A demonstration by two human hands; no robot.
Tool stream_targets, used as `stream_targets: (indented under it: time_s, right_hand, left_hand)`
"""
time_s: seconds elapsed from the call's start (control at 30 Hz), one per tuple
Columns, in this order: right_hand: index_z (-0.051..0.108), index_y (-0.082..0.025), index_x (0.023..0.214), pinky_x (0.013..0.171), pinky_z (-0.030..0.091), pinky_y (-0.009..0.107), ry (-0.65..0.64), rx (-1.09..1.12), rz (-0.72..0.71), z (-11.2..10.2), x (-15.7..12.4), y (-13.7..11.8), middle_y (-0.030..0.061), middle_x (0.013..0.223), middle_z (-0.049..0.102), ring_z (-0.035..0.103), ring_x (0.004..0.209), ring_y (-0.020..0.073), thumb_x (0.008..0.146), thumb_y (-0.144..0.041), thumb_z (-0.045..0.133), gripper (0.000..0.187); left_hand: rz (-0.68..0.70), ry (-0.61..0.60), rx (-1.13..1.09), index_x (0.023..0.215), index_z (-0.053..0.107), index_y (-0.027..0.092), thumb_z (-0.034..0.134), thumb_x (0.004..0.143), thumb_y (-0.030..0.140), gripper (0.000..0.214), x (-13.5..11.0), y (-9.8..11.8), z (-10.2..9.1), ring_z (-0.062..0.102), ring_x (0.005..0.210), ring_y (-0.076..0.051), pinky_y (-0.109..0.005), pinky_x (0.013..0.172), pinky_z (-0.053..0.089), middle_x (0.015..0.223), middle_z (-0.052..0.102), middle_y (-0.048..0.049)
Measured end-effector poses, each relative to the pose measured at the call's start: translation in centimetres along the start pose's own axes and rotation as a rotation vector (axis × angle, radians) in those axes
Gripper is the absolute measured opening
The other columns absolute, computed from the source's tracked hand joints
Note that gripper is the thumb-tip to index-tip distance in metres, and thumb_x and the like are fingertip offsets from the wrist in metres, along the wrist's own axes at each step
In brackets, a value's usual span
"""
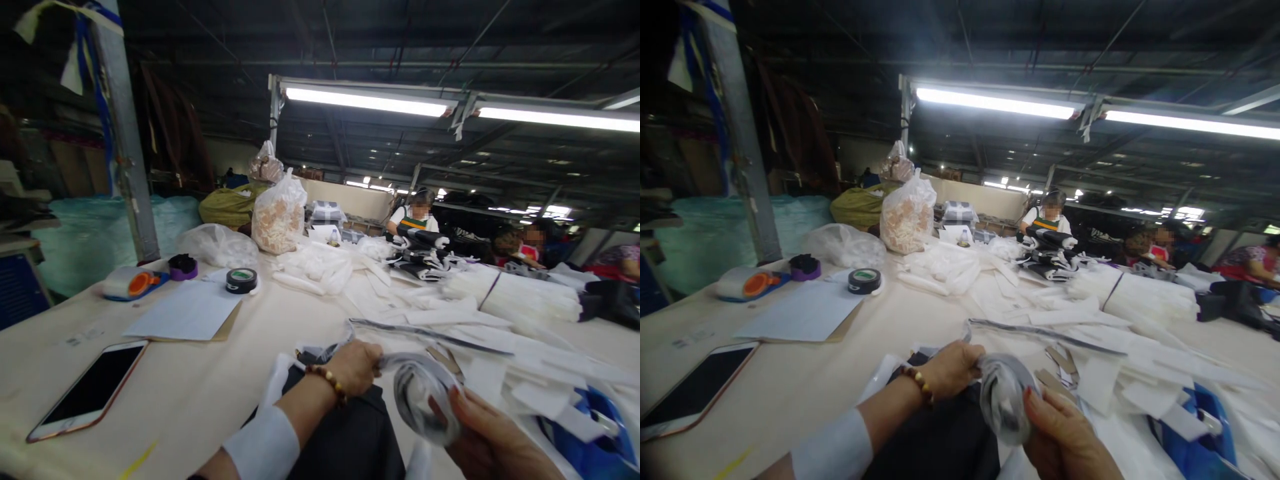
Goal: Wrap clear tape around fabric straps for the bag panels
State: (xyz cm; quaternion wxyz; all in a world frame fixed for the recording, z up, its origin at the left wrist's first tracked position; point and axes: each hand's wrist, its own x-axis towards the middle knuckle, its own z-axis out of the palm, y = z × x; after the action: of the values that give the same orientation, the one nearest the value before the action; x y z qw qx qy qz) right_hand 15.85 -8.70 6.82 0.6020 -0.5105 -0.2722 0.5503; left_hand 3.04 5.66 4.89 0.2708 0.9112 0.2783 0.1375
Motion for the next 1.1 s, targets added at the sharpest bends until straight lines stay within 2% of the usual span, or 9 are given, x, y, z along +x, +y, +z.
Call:
stream_targets:
  time_s: [0.07,0.13,0.23,0.33,0.57,0.67,0.83,1.0,1.1]
  right_hand:
    - [0.058,-0.015,0.061,0.031,0.022,0.012,0.043,0.123,0.0,1.0,1.0,-1.5,-0.0089,0.045,0.034,0.024,0.035,-0.0003,0.05,-0.04,0.085,0.038]
    - [0.055,-0.014,0.059,0.03,0.016,0.01,0.082,0.19,-0.016,1.7,1.8,-2.6,-0.0099,0.047,0.033,0.019,0.036,-0.002,0.041,-0.034,0.089,0.043]
    - [0.053,-0.013,0.058,0.03,0.012,0.01,0.07,0.199,-0.024,2.0,2.9,-3.5,-0.0105,0.047,0.033,0.018,0.036,-0.0027,0.037,-0.031,0.09,0.046]
    - [0.054,-0.013,0.059,0.03,0.012,0.01,0.022,0.158,-0.041,1.9,3.7,-4.2,-0.0099,0.046,0.035,0.018,0.036,-0.0024,0.039,-0.03,0.089,0.043]
    - [0.055,-0.012,0.056,0.03,0.011,0.01,0.018,0.049,-0.011,1.0,4.3,-5.8,-0.0086,0.047,0.039,0.016,0.037,-0.0034,0.039,-0.027,0.088,0.04]
    - [0.054,-0.012,0.057,0.031,0.011,0.01,-0.015,0.007,-0.01,0.6,4.2,-6.0,-0.0083,0.047,0.039,0.016,0.037,-0.0032,0.042,-0.028,0.087,0.039]
    - [0.053,-0.012,0.057,0.032,0.01,0.011,-0.064,-0.084,-0.03,-0.3,4.3,-5.9,-0.0094,0.046,0.034,0.016,0.037,-0.0024,0.048,-0.034,0.085,0.04]
    - [0.053,-0.012,0.057,0.033,0.01,0.012,-0.074,-0.135,-0.051,-0.9,4.9,-6.2,-0.0093,0.045,0.035,0.016,0.038,-0.0018,0.048,-0.032,0.085,0.038]
    - [0.055,-0.011,0.056,0.033,0.01,0.012,-0.087,-0.073,-0.054,-1.0,5.4,-5.8,-0.0094,0.043,0.034,0.017,0.037,-0.0012,0.047,-0.028,0.086,0.036]
  left_hand:
    - [-0.027,0.023,-0.042,0.07,0.063,0.015,0.053,0.073,0.01,0.012,1.4,-1.4,0.5,0.06,0.078,-0.022,-0.029,0.071,0.045,0.069,0.063,-0.0049]
    - [-0.044,0.027,-0.113,0.062,0.06,0.016,0.055,0.069,0.01,0.011,2.1,-2.7,1.4,0.056,0.068,-0.017,-0.024,0.063,0.042,0.058,0.055,0.0014]
    - [-0.054,0.029,-0.251,0.064,0.059,0.016,0.059,0.066,0.015,0.002,2.4,-3.9,2.5,0.049,0.059,-0.012,-0.019,0.054,0.038,0.054,0.047,0.0061]
    - [-0.055,0.066,-0.341,0.068,0.06,0.015,0.059,0.069,0.025,0.01,2.2,-4.0,2.8,0.045,0.056,-0.01,-0.019,0.052,0.037,0.056,0.045,0.0061]
    - [-0.073,0.137,-0.32,0.054,0.052,0.016,0.064,0.066,0.033,0.024,2.1,-2.7,1.7,0.039,0.052,-0.009,-0.02,0.049,0.032,0.05,0.037,0.0073]
    - [-0.08,0.195,-0.251,0.058,0.052,0.017,0.062,0.069,0.037,0.025,1.9,-1.5,1.2,0.043,0.056,-0.011,-0.021,0.052,0.033,0.054,0.041,0.0064]
    - [-0.061,0.232,-0.083,0.072,0.056,0.017,0.056,0.073,0.026,0.009,1.2,0.1,0.5,0.053,0.071,-0.017,-0.026,0.066,0.038,0.069,0.057,-0.0008]
    - [-0.066,0.213,-0.009,0.079,0.057,0.017,0.045,0.075,0.016,0.013,1.0,-0.2,0.1,0.058,0.077,-0.02,-0.029,0.071,0.041,0.078,0.064,-0.0051]
    - [-0.048,0.213,-0.023,0.086,0.058,0.017,0.042,0.075,0.012,0.02,1.0,-0.5,0.1,0.059,0.082,-0.021,-0.029,0.075,0.043,0.084,0.066,-0.0063]
